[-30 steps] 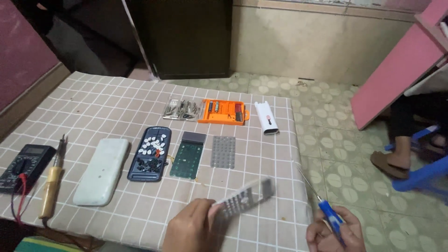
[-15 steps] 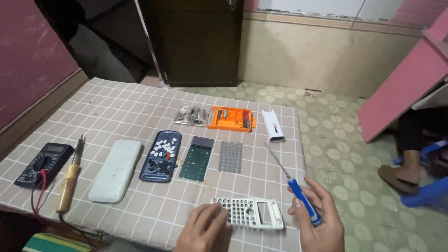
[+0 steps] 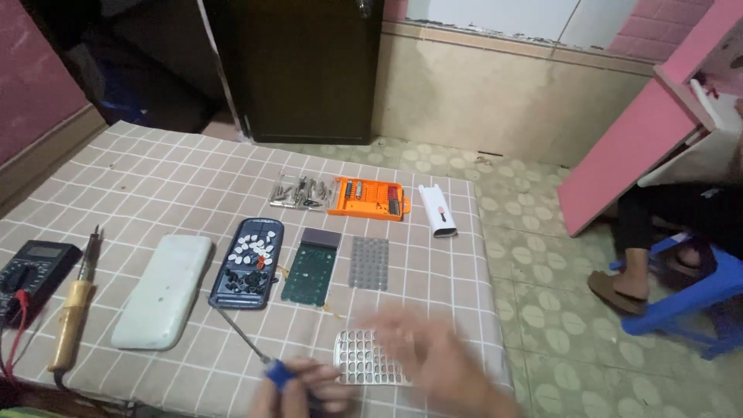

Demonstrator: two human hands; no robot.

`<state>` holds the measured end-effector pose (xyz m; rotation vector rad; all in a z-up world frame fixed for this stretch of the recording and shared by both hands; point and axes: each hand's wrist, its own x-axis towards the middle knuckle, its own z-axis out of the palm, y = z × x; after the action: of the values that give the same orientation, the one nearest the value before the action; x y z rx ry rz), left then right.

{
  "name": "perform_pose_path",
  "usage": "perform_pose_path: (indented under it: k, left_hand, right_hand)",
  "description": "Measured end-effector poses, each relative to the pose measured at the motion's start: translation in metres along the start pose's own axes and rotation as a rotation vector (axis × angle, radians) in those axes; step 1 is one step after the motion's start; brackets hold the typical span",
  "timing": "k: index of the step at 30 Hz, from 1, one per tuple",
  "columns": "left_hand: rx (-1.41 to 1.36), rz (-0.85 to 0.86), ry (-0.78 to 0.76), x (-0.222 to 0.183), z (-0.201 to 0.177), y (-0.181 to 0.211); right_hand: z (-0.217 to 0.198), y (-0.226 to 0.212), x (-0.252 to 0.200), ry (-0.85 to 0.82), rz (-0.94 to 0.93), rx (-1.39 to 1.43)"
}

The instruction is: Disassembling a calculator and cleaning its internal components and casing using a screwdriver and a cleaning tool.

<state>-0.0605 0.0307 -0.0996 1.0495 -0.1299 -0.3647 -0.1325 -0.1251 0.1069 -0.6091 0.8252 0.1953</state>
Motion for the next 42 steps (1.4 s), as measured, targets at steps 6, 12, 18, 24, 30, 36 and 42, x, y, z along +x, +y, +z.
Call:
perform_pose_path:
  k: [6,12,18,24,30,36,42]
  left_hand:
    - [1.657,0.667,-0.176,0.070,-0.093,0.037]
    - [1.934,0.357,-0.207,0.070,-0.082,0.039]
    - [1.863,0.484,0.028,0.048,-0.039,0.061]
    - [1.752,0.645,0.106,0.041,-0.031,0.065]
    - [1.501,0.751,0.038,0.036,-0.023,0.072]
    - [1.552,0.779,0.032,0.030,-0.015,0.069]
    - [1.358,0.949,-0.099,0.018,0.011,0.047]
  right_hand:
    - [-0.114,-0.118,0.111,0.975,-1.023,-1.083]
    - [-0.124,-0.133,0.138,0.986,-0.841,-1.370]
    - [-0.103,-0.108,0.088,0.575,-0.703,-0.586]
    - [-0.144,-0.071,0.083,0.139,-0.890,0.271]
    - [-0.154,-0.062,0.055,0.212,-1.144,0.194]
    - [-0.164,-0.044,0.041,0.072,-1.275,0.143]
    - [-0.142,-0.016,0.048,0.151,-1.130,0.008]
